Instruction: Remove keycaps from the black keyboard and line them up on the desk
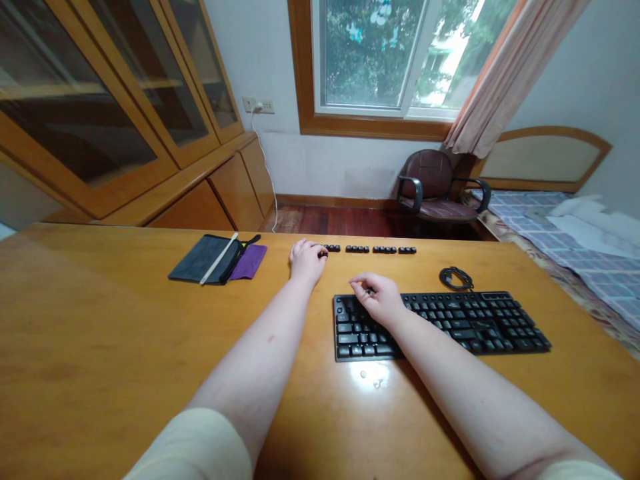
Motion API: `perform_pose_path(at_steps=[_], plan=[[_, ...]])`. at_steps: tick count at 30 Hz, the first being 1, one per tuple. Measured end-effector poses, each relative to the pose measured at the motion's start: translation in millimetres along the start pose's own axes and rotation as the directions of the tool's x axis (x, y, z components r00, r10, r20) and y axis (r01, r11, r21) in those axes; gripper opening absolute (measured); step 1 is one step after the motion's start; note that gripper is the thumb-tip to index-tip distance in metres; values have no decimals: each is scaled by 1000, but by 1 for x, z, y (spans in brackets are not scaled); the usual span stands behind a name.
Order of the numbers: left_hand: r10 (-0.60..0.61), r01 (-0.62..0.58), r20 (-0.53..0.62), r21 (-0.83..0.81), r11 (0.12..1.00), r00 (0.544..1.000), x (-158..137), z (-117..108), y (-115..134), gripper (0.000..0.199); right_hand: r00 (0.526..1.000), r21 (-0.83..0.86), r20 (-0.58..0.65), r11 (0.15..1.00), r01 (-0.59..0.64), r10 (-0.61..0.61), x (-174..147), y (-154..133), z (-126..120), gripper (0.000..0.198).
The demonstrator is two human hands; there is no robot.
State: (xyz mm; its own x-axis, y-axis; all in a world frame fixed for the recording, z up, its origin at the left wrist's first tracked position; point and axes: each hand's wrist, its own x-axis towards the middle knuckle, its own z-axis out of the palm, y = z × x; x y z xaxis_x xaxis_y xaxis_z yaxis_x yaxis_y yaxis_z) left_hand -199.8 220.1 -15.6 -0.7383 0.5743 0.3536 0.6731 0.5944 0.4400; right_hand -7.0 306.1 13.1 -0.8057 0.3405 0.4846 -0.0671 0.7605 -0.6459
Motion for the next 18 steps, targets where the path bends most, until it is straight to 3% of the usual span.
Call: perform_pose_path(at_steps=[18], plan=[[-22, 21, -22, -37, 999, 1000, -1, 0, 0, 13, 1000, -4, 9, 1000, -6, 6, 0, 1, 0, 17]])
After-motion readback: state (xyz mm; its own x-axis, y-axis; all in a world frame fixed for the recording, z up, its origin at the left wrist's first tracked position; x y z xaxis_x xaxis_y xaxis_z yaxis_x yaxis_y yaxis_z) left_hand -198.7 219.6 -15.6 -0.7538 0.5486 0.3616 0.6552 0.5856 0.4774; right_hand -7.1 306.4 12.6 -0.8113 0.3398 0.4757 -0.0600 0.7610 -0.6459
